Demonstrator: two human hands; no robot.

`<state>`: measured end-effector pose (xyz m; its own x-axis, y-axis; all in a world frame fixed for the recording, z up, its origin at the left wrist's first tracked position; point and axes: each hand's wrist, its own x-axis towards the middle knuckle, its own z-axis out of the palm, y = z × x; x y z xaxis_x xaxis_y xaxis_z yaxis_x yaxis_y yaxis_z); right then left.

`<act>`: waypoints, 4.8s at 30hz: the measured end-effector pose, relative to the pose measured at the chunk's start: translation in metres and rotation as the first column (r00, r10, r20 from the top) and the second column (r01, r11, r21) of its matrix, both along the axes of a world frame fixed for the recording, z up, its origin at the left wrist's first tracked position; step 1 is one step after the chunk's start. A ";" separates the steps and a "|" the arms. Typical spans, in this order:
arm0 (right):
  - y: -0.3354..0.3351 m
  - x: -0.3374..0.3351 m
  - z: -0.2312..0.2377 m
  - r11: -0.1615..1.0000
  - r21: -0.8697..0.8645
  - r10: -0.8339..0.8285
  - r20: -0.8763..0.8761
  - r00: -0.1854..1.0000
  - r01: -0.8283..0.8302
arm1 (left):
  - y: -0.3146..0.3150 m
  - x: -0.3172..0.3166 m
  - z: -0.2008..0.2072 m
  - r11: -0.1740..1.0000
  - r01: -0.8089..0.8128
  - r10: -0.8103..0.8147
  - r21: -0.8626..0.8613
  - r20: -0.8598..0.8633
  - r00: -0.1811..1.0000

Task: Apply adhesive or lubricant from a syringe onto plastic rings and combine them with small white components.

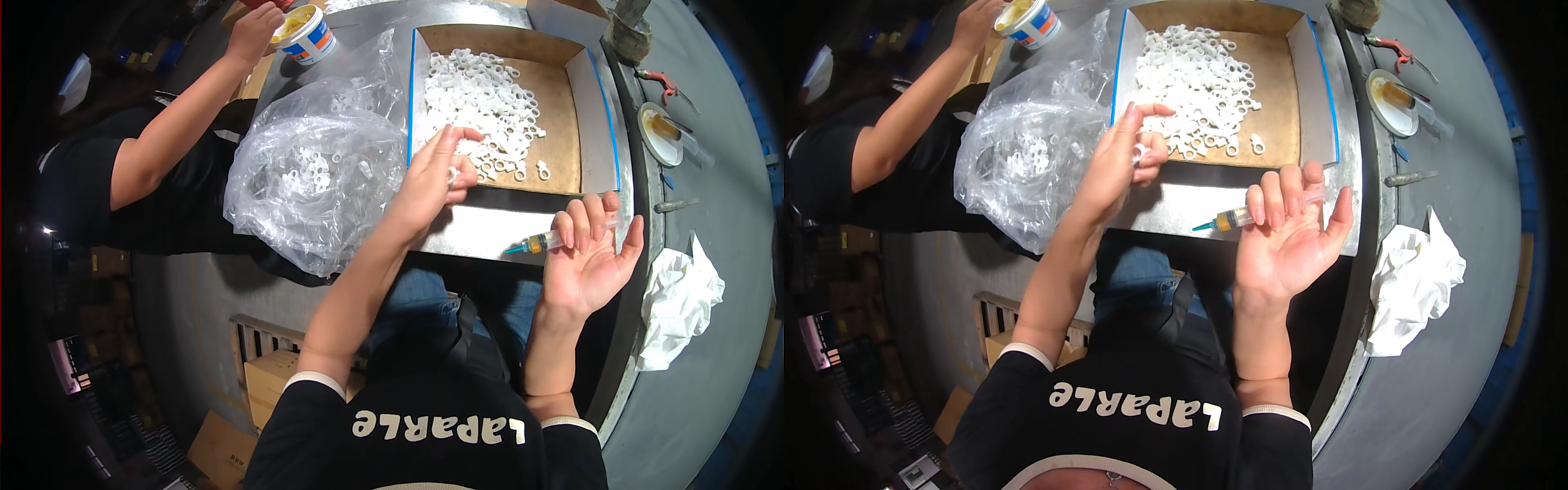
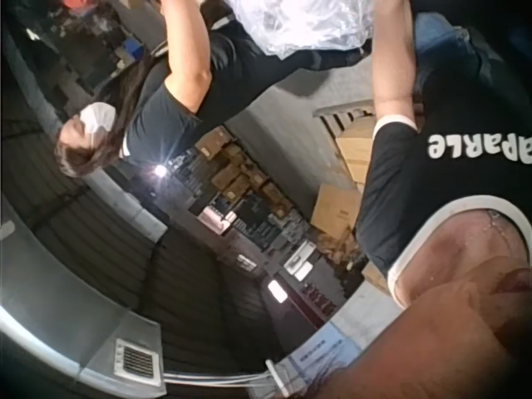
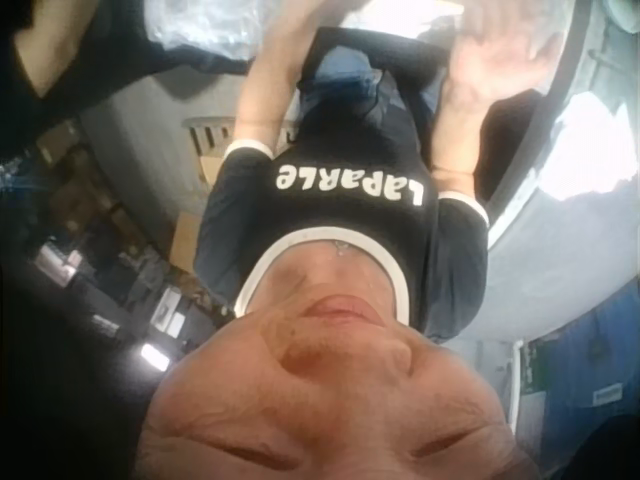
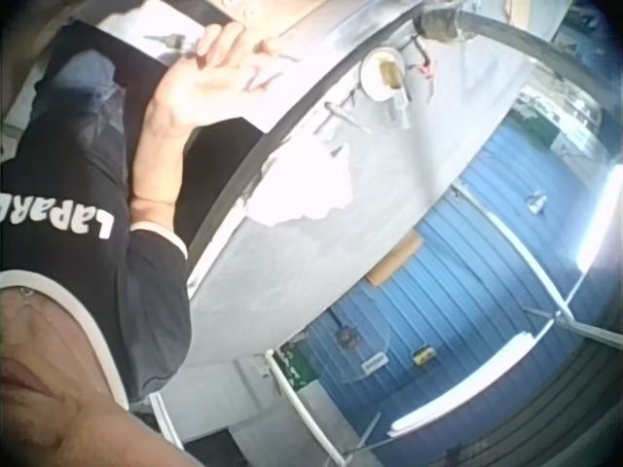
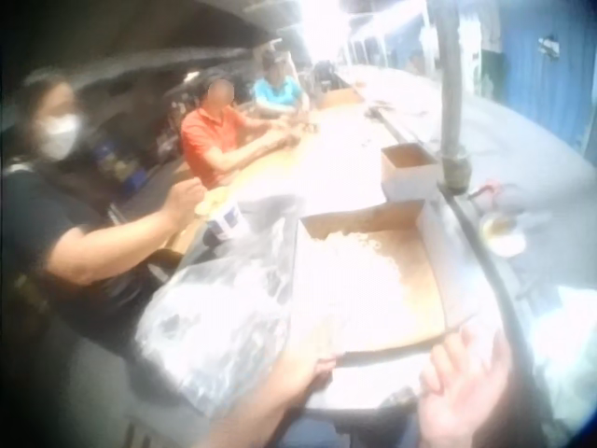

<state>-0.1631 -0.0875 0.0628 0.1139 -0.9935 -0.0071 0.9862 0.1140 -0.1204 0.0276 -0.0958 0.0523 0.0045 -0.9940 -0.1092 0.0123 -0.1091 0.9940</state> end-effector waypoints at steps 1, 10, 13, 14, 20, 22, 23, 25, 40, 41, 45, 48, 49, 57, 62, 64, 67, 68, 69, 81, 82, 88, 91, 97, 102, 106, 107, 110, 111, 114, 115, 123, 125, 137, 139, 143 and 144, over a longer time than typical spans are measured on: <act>0.000 0.001 0.001 1.000 0.007 -0.001 -0.001 1.000 0.001 | 0.009 -0.001 0.000 0.993 0.060 -0.021 0.106 -0.339 0.940; 0.004 0.015 0.010 0.998 -0.050 0.043 -0.037 0.998 -0.045 | 0.065 -0.010 -0.019 0.952 0.182 0.128 0.245 -0.862 0.491; 0.013 0.024 0.013 0.999 -0.039 0.025 -0.118 0.993 -0.029 | 0.074 -0.021 -0.025 0.930 0.202 0.202 0.308 -0.884 0.422; 0.016 0.026 0.011 0.994 -0.099 0.035 -0.157 0.987 -0.051 | 0.075 -0.025 -0.026 0.909 0.199 0.268 0.366 -0.879 0.394; 0.025 0.035 0.007 0.984 -0.175 -0.023 -0.266 0.964 -0.025 | 0.080 -0.035 -0.033 0.887 0.184 0.324 0.424 -0.854 0.406; 0.025 0.035 0.006 0.979 -0.201 -0.030 -0.277 0.960 -0.027 | 0.080 -0.036 -0.033 0.877 0.189 0.333 0.441 -0.843 0.423; 0.025 0.035 0.005 0.979 -0.201 -0.031 -0.278 0.960 -0.026 | 0.081 -0.036 -0.032 0.877 0.190 0.333 0.441 -0.843 0.422; 0.025 0.036 0.005 0.981 -0.192 -0.017 -0.280 0.960 -0.038 | 0.082 -0.036 -0.030 0.897 0.146 0.299 0.417 -0.817 0.492; 0.021 0.032 0.006 0.989 -0.111 0.061 -0.301 0.952 -0.099 | 0.080 -0.037 -0.023 0.965 0.138 0.041 0.224 -0.647 0.762; 0.021 0.032 0.006 0.989 -0.110 0.060 -0.301 0.952 -0.097 | 0.079 -0.037 -0.023 0.964 0.140 0.040 0.225 -0.646 0.762; 0.018 0.030 0.003 0.989 -0.090 0.084 -0.281 0.956 -0.114 | 0.078 -0.039 -0.020 0.964 0.153 0.016 0.217 -0.622 0.783; 0.014 0.022 0.006 0.994 -0.047 0.084 -0.204 0.975 -0.096 | 0.075 -0.038 -0.022 0.965 0.168 0.001 0.201 -0.642 0.767; 0.012 0.019 0.008 0.997 0.004 0.072 -0.174 0.982 -0.072 | 0.074 -0.036 -0.023 0.966 0.183 -0.014 0.180 -0.675 0.738; 0.004 0.000 0.006 0.999 0.012 0.033 -0.042 0.999 -0.032 | -0.007 -0.017 0.000 0.991 -0.065 0.068 -0.119 0.021 0.997; 0.011 0.004 0.011 0.998 0.051 0.037 -0.088 0.995 -0.032 | -0.060 0.008 -0.013 0.853 -0.146 0.468 -0.502 0.608 0.642; 0.010 -0.002 0.008 0.999 0.053 -0.002 -0.092 0.996 0.007 | -0.042 0.009 -0.009 0.990 -0.127 0.110 -0.056 -0.243 0.964; 0.008 -0.001 0.011 0.998 0.057 -0.024 -0.094 0.995 0.029 | -0.006 -0.001 -0.018 0.981 -0.082 0.049 -0.175 -0.188 0.981; 0.007 0.000 0.013 0.999 0.031 -0.021 -0.105 0.994 0.025 | 0.005 -0.006 -0.020 0.966 -0.052 0.005 -0.255 -0.179 0.984; 0.007 0.003 0.016 1.000 0.006 -0.014 -0.114 0.993 0.015 | 0.017 -0.012 -0.019 0.959 -0.040 0.002 -0.281 -0.133 0.991; 0.015 0.028 0.015 0.991 -0.125 -0.073 -0.294 0.953 0.037 | 0.079 -0.031 -0.032 0.851 0.206 -0.002 -0.482 0.390 0.921; 0.016 0.029 0.015 0.991 -0.131 -0.076 -0.301 0.951 0.037 | 0.080 -0.031 -0.033 0.852 0.205 -0.003 -0.482 0.387 0.922; 0.020 0.033 0.009 0.986 -0.161 -0.092 -0.364 0.927 0.035 | 0.085 -0.031 -0.035 0.815 0.238 0.057 -0.528 0.482 0.874; 0.020 0.032 0.008 0.986 -0.167 -0.078 -0.366 0.927 0.018 | 0.084 -0.031 -0.031 0.797 0.255 0.086 -0.547 0.522 0.849; 0.018 0.030 0.007 0.990 -0.137 -0.065 -0.388 0.919 0.012 | 0.082 -0.032 -0.032 0.789 0.257 0.080 -0.558 0.508 0.857; 0.011 0.018 0.002 1.000 -0.020 -0.012 -0.134 0.991 0.010 | 0.082 -0.032 -0.038 0.804 0.207 -0.019 -0.557 0.324 0.946; 0.003 0.003 -0.003 0.995 0.088 -0.048 -0.006 0.999 0.048 | 0.067 -0.030 -0.035 0.819 0.191 -0.046 -0.541 0.270 0.962; 0.002 0.001 -0.004 0.995 0.084 -0.054 0.000 0.999 0.054 | 0.057 -0.029 -0.034 0.840 0.170 -0.061 -0.516 0.221 0.973; 0.006 0.006 0.002 0.999 0.039 -0.035 -0.002 0.999 0.035 | 0.012 -0.020 -0.013 0.836 0.084 0.145 -0.543 0.365 0.920; 0.006 0.006 0.002 0.998 0.048 -0.037 -0.016 0.999 0.038 | -0.006 -0.019 -0.006 0.816 0.080 0.261 -0.572 0.488 0.833; 0.008 0.004 0.002 0.995 0.088 -0.039 -0.041 0.998 0.043 | -0.030 -0.015 0.003 0.827 0.015 0.340 -0.562 0.522 0.782; 0.009 0.000 0.000 0.994 0.089 -0.061 -0.057 0.997 0.066 | -0.026 -0.012 0.005 0.794 0.038 0.340 -0.607 0.495 0.800; 0.010 -0.001 -0.012 0.990 0.124 -0.048 -0.125 0.991 0.063 | 0.040 0.074 -0.017 0.804 -0.287 0.572 -0.521 0.546 0.612; 0.010 0.009 -0.014 0.992 0.124 -0.019 -0.127 0.992 0.035 | 0.045 0.091 -0.026 0.881 -0.324 0.465 -0.344 0.757 0.460; 0.020 0.008 -0.003 0.992 0.127 -0.004 -0.190 0.982 0.029 | 0.038 0.098 -0.051 0.894 -0.345 0.410 -0.287 0.834 0.369; 0.020 0.008 -0.001 0.995 0.097 -0.007 -0.164 0.986 0.023 | 0.045 0.091 -0.036 0.846 -0.409 0.522 -0.343 0.688 0.504; 0.016 0.018 0.006 0.999 0.041 0.022 -0.139 0.990 -0.016 | 0.069 0.061 -0.028 0.867 -0.474 0.488 -0.150 0.068 0.870; 0.015 0.019 0.008 0.999 0.047 0.018 -0.142 0.990 -0.012 | 0.075 0.047 -0.023 0.930 -0.363 0.364 0.046 -0.215 0.906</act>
<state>-0.1446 -0.0727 0.0705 0.1234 -0.9899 -0.0699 0.9575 0.1372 -0.2538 0.0743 -0.0210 0.0292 0.3417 -0.9273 -0.1531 0.2660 -0.0608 0.9621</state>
